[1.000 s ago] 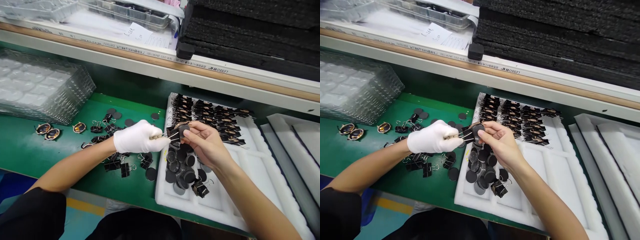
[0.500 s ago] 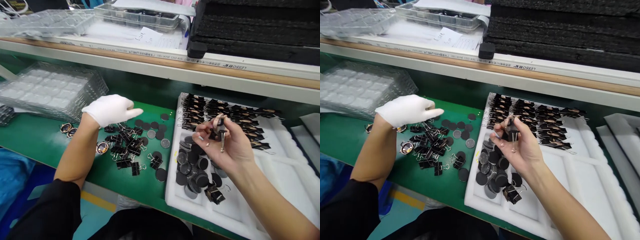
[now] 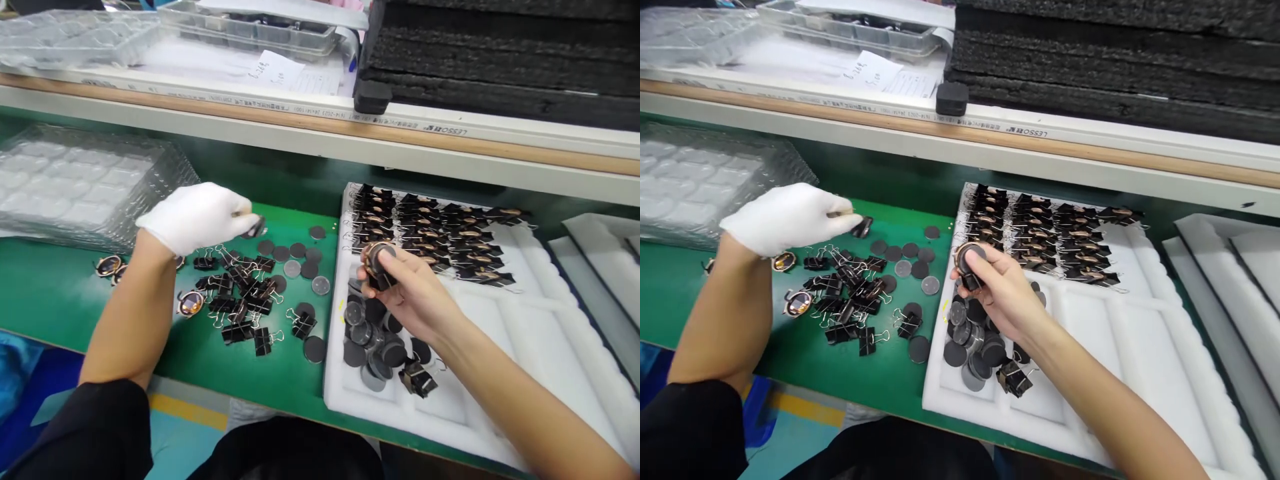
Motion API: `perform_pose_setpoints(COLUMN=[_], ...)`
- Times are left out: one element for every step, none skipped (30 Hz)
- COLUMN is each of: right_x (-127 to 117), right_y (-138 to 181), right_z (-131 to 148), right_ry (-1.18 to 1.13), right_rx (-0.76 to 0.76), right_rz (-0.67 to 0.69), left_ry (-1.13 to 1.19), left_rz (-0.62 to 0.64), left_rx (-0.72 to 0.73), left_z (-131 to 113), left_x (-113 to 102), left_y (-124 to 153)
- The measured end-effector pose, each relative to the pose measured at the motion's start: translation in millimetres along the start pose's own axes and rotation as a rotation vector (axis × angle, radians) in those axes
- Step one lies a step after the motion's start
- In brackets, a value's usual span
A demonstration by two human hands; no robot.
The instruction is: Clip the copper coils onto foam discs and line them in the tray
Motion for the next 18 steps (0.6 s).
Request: perform_pose_setpoints(right_x=[0.8,1.6,2.7,4.1,6.0,8.3,10.5,12.6,14.1,15.2,15.9,16.2,16.0,15.7,15.1,14.6,14.1,13.8], right_y=[0.7,1.7,2.9,4.3,6.0,7.7,9.2,10.4,11.1,11.5,11.7,11.8,11.7,11.7,11.7,11.8,12.0,12.4], right_z=[-1.0,-1.5,-1.4,-0.5,0.7,1.8,2.8,3.4,4.0,4.7,5.6,6.6,7.6,8.4,8.9,9.4,9.8,10.2], right_ry=[0.059,0.126,0.205,0.293,0.382,0.459,0.511,0.534,0.531,0.514,0.498,0.489,0.491,0.499,0.512,0.527,0.542,0.558], right_rx=[-0.016,-0.042,-0.08,-0.131,-0.184,-0.228,-0.253,-0.259,-0.252,-0.245,-0.246,-0.258,-0.276,-0.295,-0.308,-0.32,-0.332,-0.339], right_rz=[0.041,0.076,0.112,0.146,0.181,0.218,0.248,0.272,0.285,0.287,0.284,0.275,0.264,0.255,0.25,0.25,0.25,0.254], left_ry=[0.086,0.191,0.302,0.401,0.478,0.531,0.561,0.577,0.587,0.595,0.599,0.595,0.583,0.562,0.534,0.506,0.484,0.471], left_rz=[-0.067,-0.118,-0.148,-0.163,-0.172,-0.173,-0.173,-0.17,-0.163,-0.155,-0.142,-0.123,-0.093,-0.056,-0.02,0.011,0.038,0.053], left_rx=[0.093,0.181,0.263,0.327,0.374,0.403,0.418,0.426,0.43,0.431,0.434,0.443,0.454,0.457,0.45,0.432,0.405,0.374], left_z=[-14.2,-29.2,-44.1,-57.9,-69.7,-79.3,-86.5,-91.5,-94.5,-95.9,-96.5,-96.7,-97.0,-97.4,-97.9,-98.4,-99.1,-100.0], left_x=[-1.3,-0.1,3.5,8.8,14.8,21.2,27.0,31.8,35.4,37.6,38.7,38.8,38.7,38.6,38.5,38.6,38.9,39.0], left_y=[2.1,3.7,4.7,5.2,5.3,5.1,5.1,5.3,5.7,6.5,7.4,8.5,9.7,10.7,11.6,12.2,12.6,12.8])
Point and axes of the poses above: each hand's wrist, its own y-axis away from the middle knuckle, its own x-axis out of the palm, z = x × y, the point moved 4 cm from there along -y, towards the middle knuckle, and after that the axes turned 3 degrees about x, right-handed, at the moved point
